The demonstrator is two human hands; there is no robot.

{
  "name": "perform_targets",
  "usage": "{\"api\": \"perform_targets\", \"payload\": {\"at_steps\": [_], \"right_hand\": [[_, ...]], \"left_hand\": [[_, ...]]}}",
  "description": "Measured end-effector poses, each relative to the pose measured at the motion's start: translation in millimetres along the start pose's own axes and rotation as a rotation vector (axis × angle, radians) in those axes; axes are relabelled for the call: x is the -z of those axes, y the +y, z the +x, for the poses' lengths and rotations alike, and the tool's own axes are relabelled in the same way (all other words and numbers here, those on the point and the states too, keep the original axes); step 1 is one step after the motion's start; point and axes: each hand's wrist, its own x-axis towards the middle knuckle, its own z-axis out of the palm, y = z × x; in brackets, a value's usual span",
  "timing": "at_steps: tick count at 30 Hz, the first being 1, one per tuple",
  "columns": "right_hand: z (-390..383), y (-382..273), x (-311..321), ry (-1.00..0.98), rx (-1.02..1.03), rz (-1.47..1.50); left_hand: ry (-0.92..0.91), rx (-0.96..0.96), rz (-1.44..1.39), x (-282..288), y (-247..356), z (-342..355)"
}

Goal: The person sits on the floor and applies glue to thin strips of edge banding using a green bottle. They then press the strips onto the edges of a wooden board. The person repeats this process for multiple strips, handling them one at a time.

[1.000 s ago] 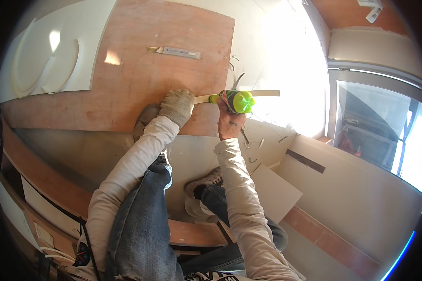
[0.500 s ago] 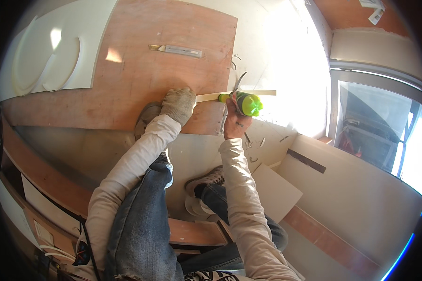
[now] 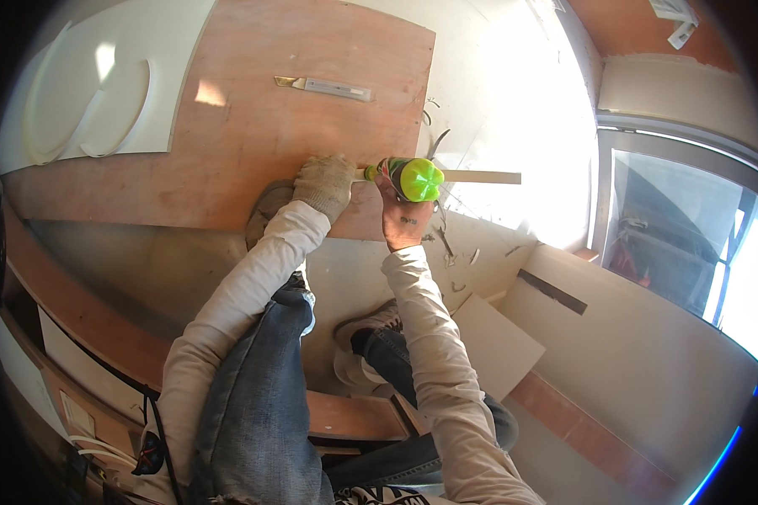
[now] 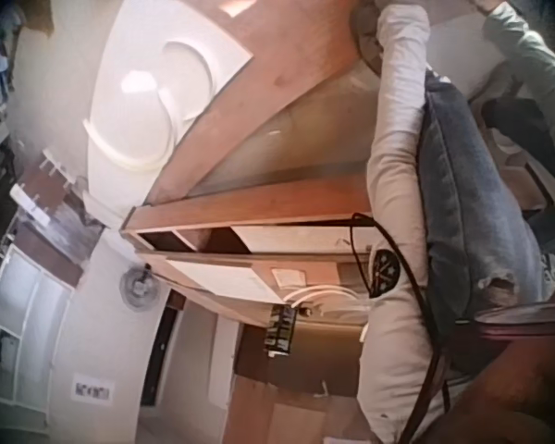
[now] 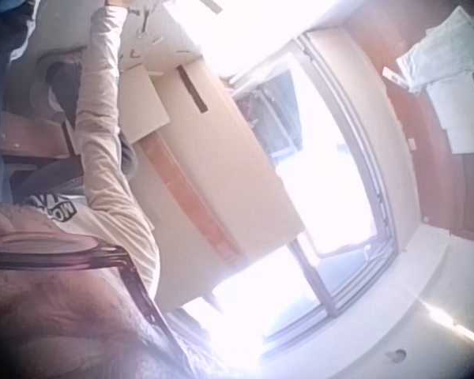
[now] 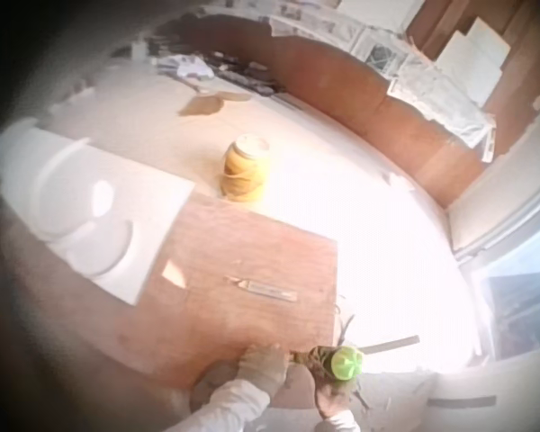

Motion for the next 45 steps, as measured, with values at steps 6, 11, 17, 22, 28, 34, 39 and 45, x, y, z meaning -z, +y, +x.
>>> {"api": "perform_targets", "payload": {"at_steps": [6, 11, 17, 22, 28, 34, 39, 45], "right_hand": [[-9.5, -7.6, -6.4, -0.049, 0.102, -0.044], [-5.7, -7.0, -14.5, -0.082, 0.05, -0.024], [-6.2, -14.1, -16.5, -0.098, -0.007, 0.052], [-5.5, -10.4, -7.8, -0.059, -0.017, 0.029], [-6.6, -11.3, -19.4, -0.037, 0.066, 0.014], [-1.2, -6.8, -17.7, -0.094, 0.05, 0.055], [-0.1, -11.4, -18.3, -0.106, 0.067, -0.029], [2.6, -11.4, -16.4, -0.104, 0.06, -0.06]], "left_hand": [[0.333, 0.186, -0.508, -3.0, -18.2, 6.4], [0.364, 0.293, -0.671, -2.1, -23.7, 14.4], [0.453, 0.278, -0.696, -11.0, -28.8, 18.1], [0.519, 0.229, -0.621, -15.3, -28.1, 17.2], [0.373, 0.274, -0.679, -6.7, -25.2, 16.3], [0.363, 0.23, -0.606, -10.1, -26.8, 16.2], [0.331, 0.26, -0.647, -6.1, -24.2, 13.6], [0.335, 0.252, -0.644, -9.0, -25.9, 16.1]]}}
